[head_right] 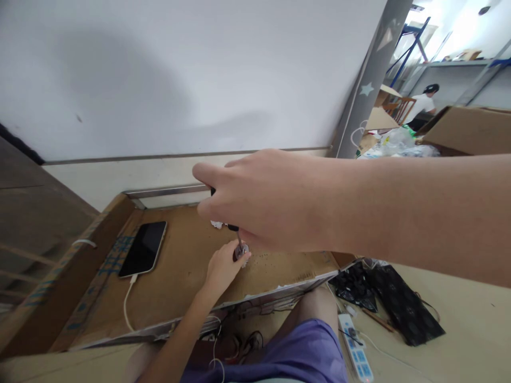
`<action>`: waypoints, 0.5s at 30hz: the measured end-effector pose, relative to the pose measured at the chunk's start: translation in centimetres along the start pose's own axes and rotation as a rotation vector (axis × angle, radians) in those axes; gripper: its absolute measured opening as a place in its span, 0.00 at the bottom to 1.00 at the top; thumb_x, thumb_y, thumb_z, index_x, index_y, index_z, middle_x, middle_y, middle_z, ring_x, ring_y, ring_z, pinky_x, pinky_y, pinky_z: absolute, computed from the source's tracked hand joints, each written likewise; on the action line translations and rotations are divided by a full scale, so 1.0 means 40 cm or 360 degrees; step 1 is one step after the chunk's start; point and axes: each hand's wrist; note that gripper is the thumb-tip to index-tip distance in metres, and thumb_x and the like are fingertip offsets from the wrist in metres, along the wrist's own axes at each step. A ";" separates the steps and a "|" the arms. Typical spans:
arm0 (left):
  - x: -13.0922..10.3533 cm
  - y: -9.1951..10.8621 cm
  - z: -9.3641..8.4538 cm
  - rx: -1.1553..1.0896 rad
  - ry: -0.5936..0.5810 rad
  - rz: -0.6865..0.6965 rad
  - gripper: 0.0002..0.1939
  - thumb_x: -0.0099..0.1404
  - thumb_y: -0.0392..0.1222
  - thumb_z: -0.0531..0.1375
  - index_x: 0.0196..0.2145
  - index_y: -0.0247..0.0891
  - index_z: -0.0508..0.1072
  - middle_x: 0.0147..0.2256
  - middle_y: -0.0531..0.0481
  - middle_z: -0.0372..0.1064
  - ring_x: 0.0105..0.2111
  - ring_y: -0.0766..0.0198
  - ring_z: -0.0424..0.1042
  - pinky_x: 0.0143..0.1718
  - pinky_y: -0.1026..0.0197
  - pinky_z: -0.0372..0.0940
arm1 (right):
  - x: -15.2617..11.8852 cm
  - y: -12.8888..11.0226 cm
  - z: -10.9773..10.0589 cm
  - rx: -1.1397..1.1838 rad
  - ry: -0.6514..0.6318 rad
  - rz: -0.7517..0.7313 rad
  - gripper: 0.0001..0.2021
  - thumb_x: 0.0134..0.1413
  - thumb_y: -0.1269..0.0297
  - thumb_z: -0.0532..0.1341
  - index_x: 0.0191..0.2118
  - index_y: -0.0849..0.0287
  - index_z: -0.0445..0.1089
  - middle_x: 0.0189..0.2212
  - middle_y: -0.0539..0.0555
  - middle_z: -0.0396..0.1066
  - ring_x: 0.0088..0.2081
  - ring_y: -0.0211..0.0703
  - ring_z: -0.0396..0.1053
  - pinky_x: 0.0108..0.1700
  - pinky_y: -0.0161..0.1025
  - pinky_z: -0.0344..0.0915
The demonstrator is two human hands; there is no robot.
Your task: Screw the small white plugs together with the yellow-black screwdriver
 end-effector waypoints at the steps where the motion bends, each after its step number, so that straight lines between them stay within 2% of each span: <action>1: 0.000 0.000 0.000 0.0008 -0.0001 0.0000 0.12 0.62 0.42 0.59 0.45 0.41 0.70 0.40 0.48 0.72 0.43 0.56 0.70 0.42 0.58 0.61 | 0.000 -0.001 0.000 0.0004 -0.0001 0.0000 0.09 0.52 0.65 0.57 0.39 0.57 0.69 0.39 0.56 0.59 0.28 0.37 0.58 0.26 0.39 0.51; 15: 0.002 0.000 0.000 0.0006 -0.0017 -0.0006 0.13 0.62 0.42 0.59 0.45 0.42 0.70 0.39 0.49 0.72 0.42 0.56 0.70 0.42 0.59 0.61 | 0.000 -0.003 -0.010 0.0089 -0.0081 0.0043 0.09 0.52 0.66 0.57 0.40 0.58 0.70 0.40 0.56 0.60 0.28 0.36 0.59 0.28 0.38 0.53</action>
Point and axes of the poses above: each hand's wrist, its own x-axis towards the middle knuckle, its own z-axis out of the palm, y = z × x
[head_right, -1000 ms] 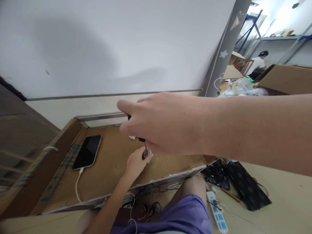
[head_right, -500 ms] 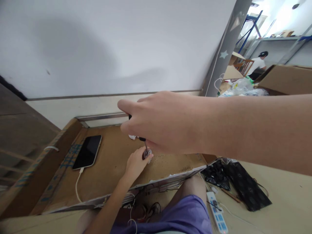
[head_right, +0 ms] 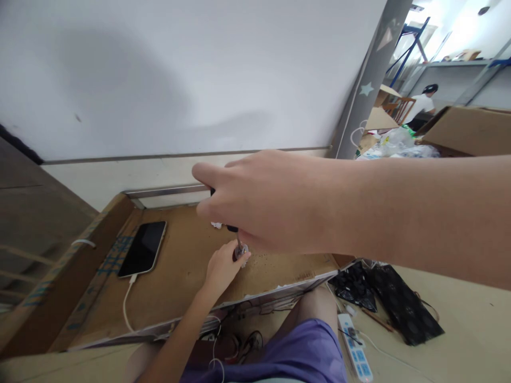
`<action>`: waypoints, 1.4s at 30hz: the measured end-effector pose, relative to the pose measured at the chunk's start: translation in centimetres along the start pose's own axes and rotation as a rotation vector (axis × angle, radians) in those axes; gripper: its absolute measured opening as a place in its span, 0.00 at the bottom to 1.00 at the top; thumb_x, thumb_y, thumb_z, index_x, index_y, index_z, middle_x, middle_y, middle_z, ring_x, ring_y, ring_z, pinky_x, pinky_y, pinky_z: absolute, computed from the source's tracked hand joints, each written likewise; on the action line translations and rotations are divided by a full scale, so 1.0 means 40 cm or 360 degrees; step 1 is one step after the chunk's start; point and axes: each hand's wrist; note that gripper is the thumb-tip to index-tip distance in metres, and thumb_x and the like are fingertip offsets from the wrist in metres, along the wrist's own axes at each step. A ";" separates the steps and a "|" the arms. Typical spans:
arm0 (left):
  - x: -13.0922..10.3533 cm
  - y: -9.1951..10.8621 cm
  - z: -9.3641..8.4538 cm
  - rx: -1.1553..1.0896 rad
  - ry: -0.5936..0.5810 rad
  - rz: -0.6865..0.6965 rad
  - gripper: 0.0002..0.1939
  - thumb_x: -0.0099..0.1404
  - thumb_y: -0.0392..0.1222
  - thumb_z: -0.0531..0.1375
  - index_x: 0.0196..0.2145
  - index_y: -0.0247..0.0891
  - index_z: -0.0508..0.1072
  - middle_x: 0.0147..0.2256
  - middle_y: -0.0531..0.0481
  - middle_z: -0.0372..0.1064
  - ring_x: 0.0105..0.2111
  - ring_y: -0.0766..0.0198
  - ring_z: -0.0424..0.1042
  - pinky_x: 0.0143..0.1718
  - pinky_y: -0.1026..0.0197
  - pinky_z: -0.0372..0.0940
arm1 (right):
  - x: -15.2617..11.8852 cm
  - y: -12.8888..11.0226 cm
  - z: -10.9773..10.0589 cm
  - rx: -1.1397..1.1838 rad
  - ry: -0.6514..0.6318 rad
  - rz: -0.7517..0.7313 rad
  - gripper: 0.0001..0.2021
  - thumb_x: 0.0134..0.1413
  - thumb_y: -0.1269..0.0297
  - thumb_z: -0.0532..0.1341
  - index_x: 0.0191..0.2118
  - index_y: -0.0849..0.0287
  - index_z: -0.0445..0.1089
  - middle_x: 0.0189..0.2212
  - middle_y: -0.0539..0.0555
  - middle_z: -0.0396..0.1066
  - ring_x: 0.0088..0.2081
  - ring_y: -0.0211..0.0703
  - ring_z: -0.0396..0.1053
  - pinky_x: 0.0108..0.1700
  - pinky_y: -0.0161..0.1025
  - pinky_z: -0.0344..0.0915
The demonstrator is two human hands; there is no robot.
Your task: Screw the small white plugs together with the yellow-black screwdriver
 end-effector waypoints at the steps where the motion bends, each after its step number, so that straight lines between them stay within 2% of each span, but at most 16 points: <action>1: 0.000 -0.001 0.001 -0.0004 0.0002 0.0003 0.13 0.62 0.42 0.59 0.45 0.42 0.70 0.39 0.49 0.72 0.43 0.56 0.70 0.42 0.59 0.60 | 0.000 0.000 0.000 -0.0005 0.0000 -0.0001 0.10 0.52 0.66 0.58 0.40 0.58 0.70 0.40 0.56 0.60 0.28 0.35 0.59 0.28 0.38 0.53; 10: -0.001 -0.004 0.001 -0.0048 0.0006 -0.0001 0.13 0.62 0.41 0.59 0.45 0.41 0.70 0.43 0.49 0.72 0.43 0.57 0.70 0.43 0.58 0.60 | -0.002 0.005 0.010 -0.0082 0.0065 -0.0043 0.10 0.52 0.63 0.59 0.40 0.58 0.69 0.39 0.56 0.60 0.30 0.39 0.61 0.28 0.38 0.53; 18: 0.001 -0.003 0.003 -0.0004 0.0012 0.0003 0.13 0.63 0.43 0.59 0.45 0.41 0.70 0.39 0.48 0.72 0.42 0.55 0.70 0.42 0.57 0.61 | 0.000 0.002 0.008 -0.0037 0.0065 -0.0033 0.10 0.52 0.67 0.56 0.40 0.60 0.70 0.40 0.57 0.60 0.30 0.37 0.61 0.29 0.38 0.55; 26: 0.000 -0.001 0.001 0.0012 0.0017 -0.0005 0.13 0.63 0.43 0.59 0.45 0.41 0.70 0.38 0.48 0.72 0.42 0.55 0.70 0.42 0.57 0.61 | -0.001 0.002 0.008 -0.0050 0.0077 -0.0074 0.08 0.53 0.66 0.57 0.38 0.59 0.69 0.39 0.57 0.60 0.29 0.37 0.59 0.29 0.39 0.54; 42: 0.001 -0.006 0.007 -0.0002 0.0018 -0.0008 0.13 0.62 0.42 0.59 0.46 0.42 0.70 0.40 0.48 0.72 0.42 0.56 0.70 0.43 0.58 0.61 | 0.002 0.000 0.003 -0.0106 0.0019 -0.0053 0.08 0.51 0.64 0.58 0.37 0.58 0.68 0.39 0.54 0.58 0.30 0.38 0.62 0.29 0.39 0.57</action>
Point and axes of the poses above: each hand's wrist, its own x-axis towards the middle knuckle, its own z-axis out of the palm, y = z × x
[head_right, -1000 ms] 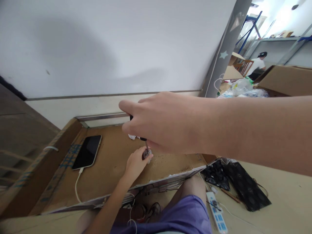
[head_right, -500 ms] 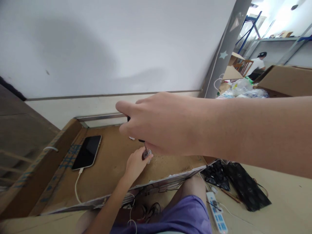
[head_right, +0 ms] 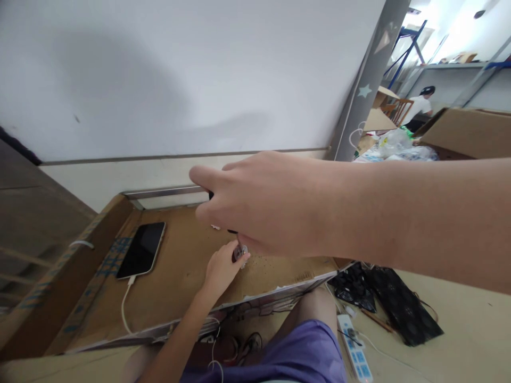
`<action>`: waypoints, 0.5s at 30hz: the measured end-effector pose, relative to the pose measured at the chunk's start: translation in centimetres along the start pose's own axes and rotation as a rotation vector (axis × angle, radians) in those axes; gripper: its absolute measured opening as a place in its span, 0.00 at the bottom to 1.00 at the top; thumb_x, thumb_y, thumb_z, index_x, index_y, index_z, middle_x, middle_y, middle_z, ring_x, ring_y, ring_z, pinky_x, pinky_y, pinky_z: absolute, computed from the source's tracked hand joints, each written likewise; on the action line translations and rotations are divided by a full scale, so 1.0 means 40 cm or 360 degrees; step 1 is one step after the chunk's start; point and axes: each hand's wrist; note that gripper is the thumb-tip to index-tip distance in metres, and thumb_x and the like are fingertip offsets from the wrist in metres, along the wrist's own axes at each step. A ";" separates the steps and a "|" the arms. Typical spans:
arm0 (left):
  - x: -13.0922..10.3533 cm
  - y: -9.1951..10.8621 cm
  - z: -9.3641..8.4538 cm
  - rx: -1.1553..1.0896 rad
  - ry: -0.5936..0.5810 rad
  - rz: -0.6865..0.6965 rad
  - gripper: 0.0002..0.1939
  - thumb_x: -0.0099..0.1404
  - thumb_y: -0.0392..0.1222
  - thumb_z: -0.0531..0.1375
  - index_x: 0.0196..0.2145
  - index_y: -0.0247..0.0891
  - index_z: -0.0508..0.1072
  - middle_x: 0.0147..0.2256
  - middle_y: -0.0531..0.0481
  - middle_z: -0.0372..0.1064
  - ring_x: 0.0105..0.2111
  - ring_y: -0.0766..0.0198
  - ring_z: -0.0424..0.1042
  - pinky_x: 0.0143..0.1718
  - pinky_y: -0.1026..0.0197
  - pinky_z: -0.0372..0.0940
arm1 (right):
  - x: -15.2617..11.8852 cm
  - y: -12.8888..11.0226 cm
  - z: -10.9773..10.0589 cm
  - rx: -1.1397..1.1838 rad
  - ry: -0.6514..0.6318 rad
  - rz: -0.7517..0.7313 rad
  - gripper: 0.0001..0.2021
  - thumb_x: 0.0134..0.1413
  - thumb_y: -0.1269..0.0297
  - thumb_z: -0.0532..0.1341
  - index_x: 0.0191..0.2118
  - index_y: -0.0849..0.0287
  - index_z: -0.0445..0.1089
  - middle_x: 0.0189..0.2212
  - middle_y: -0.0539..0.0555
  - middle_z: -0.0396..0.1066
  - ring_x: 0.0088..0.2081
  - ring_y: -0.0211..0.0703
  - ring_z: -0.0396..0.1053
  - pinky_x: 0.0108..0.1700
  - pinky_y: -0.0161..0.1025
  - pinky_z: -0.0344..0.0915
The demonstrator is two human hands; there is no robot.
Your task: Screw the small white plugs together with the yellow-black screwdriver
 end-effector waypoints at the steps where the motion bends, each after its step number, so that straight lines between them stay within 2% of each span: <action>1: 0.000 -0.001 0.001 -0.0001 0.0001 0.0001 0.13 0.62 0.42 0.59 0.46 0.41 0.70 0.40 0.48 0.72 0.42 0.55 0.70 0.43 0.57 0.61 | 0.000 0.000 0.001 -0.0012 0.0007 0.0000 0.07 0.51 0.64 0.58 0.37 0.58 0.68 0.39 0.55 0.58 0.30 0.38 0.62 0.29 0.40 0.57; 15: 0.000 -0.002 -0.001 0.0008 0.0004 0.0016 0.12 0.63 0.43 0.59 0.45 0.40 0.70 0.40 0.47 0.72 0.42 0.54 0.70 0.42 0.56 0.61 | -0.002 -0.003 0.011 -0.0008 0.0085 -0.0049 0.08 0.50 0.66 0.59 0.39 0.57 0.68 0.41 0.55 0.61 0.30 0.38 0.62 0.29 0.41 0.60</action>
Point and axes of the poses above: each hand's wrist, its own x-axis towards the middle knuckle, its own z-axis out of the palm, y = z × x
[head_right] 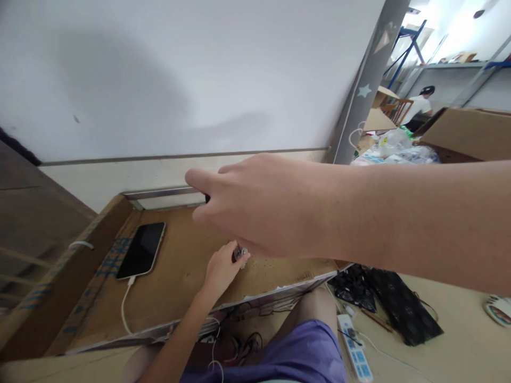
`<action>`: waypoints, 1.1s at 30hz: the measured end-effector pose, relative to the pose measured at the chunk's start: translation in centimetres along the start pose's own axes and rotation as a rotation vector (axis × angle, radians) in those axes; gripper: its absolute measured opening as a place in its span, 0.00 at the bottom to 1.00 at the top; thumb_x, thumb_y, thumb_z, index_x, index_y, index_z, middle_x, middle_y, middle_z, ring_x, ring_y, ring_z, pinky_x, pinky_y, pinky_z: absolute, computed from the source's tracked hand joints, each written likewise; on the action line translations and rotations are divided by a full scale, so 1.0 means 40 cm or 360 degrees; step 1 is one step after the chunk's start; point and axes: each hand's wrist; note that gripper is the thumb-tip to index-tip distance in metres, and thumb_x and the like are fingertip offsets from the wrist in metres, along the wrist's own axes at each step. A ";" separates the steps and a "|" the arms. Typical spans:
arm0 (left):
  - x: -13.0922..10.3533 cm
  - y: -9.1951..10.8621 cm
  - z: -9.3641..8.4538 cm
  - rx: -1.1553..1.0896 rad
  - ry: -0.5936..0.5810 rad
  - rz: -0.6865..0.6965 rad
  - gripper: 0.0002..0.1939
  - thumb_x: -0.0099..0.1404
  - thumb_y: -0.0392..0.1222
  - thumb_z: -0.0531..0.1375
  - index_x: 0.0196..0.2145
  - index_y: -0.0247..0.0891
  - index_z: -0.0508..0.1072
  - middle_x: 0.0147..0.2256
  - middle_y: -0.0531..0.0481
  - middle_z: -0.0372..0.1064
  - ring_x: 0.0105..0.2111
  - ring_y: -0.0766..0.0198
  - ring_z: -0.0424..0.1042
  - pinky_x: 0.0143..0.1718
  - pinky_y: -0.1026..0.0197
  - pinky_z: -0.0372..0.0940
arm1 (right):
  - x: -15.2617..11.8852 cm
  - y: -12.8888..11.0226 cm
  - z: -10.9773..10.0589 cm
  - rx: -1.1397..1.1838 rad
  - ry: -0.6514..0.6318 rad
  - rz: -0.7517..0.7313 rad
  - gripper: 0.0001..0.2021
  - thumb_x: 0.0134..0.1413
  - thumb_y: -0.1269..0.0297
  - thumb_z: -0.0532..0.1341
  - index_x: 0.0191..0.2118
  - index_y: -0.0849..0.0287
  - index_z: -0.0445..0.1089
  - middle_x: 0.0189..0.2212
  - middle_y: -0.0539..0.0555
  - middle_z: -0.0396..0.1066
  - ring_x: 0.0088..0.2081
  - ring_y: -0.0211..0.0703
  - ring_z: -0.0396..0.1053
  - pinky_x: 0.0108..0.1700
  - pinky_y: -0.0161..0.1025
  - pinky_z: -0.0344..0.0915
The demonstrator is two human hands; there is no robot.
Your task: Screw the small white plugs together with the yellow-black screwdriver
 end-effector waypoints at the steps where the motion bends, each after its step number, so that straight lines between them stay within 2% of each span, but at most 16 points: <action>1: 0.000 0.000 0.000 -0.0003 -0.0001 0.0002 0.12 0.63 0.42 0.59 0.45 0.40 0.70 0.40 0.47 0.72 0.42 0.54 0.70 0.42 0.56 0.61 | 0.000 -0.001 0.002 -0.0004 0.0022 -0.0002 0.09 0.49 0.66 0.60 0.38 0.56 0.68 0.41 0.55 0.61 0.30 0.38 0.62 0.29 0.41 0.61; 5: 0.001 0.003 -0.001 0.0000 -0.0007 -0.0004 0.12 0.63 0.42 0.59 0.45 0.40 0.70 0.39 0.48 0.72 0.42 0.55 0.70 0.41 0.57 0.61 | -0.002 -0.005 0.009 -0.0014 0.0092 -0.0006 0.11 0.46 0.65 0.62 0.38 0.55 0.68 0.42 0.54 0.61 0.30 0.38 0.62 0.29 0.41 0.60; 12: -0.002 0.001 -0.001 -0.0019 0.0021 0.0009 0.13 0.62 0.42 0.59 0.45 0.41 0.70 0.39 0.48 0.72 0.42 0.56 0.70 0.41 0.58 0.61 | -0.006 -0.003 -0.004 0.0032 0.0003 -0.0015 0.10 0.49 0.64 0.61 0.40 0.55 0.68 0.42 0.55 0.61 0.30 0.39 0.63 0.29 0.42 0.60; 17: 0.000 0.000 0.000 -0.0010 0.0002 -0.0012 0.13 0.62 0.42 0.59 0.45 0.42 0.71 0.39 0.48 0.72 0.42 0.55 0.70 0.42 0.58 0.61 | -0.011 -0.002 0.002 0.0002 0.0032 -0.0015 0.09 0.51 0.64 0.59 0.40 0.56 0.68 0.43 0.54 0.61 0.31 0.35 0.62 0.32 0.40 0.57; 22: 0.000 0.006 -0.005 -0.0006 -0.0012 -0.0022 0.13 0.63 0.42 0.59 0.46 0.41 0.70 0.39 0.48 0.72 0.43 0.55 0.70 0.42 0.58 0.61 | -0.007 -0.005 0.005 -0.0042 0.0058 -0.0002 0.11 0.44 0.66 0.63 0.38 0.55 0.68 0.43 0.54 0.61 0.30 0.38 0.62 0.29 0.41 0.57; 28: -0.003 0.008 -0.009 -0.0011 -0.0019 -0.0029 0.13 0.62 0.42 0.59 0.46 0.42 0.70 0.39 0.48 0.72 0.43 0.55 0.70 0.42 0.58 0.61 | -0.003 -0.007 0.003 -0.0064 -0.0040 -0.0005 0.12 0.46 0.65 0.62 0.40 0.55 0.67 0.45 0.54 0.61 0.32 0.38 0.62 0.31 0.41 0.59; 33: 0.000 0.003 -0.002 -0.0007 -0.0006 -0.0009 0.12 0.63 0.42 0.58 0.45 0.42 0.70 0.38 0.49 0.72 0.42 0.55 0.70 0.42 0.57 0.61 | -0.007 -0.007 0.008 -0.0059 0.0060 -0.0006 0.11 0.46 0.65 0.63 0.38 0.55 0.67 0.44 0.55 0.61 0.31 0.39 0.62 0.30 0.42 0.60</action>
Point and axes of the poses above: each hand's wrist, its own x-axis towards the middle knuckle, its own z-axis out of the palm, y = z × x
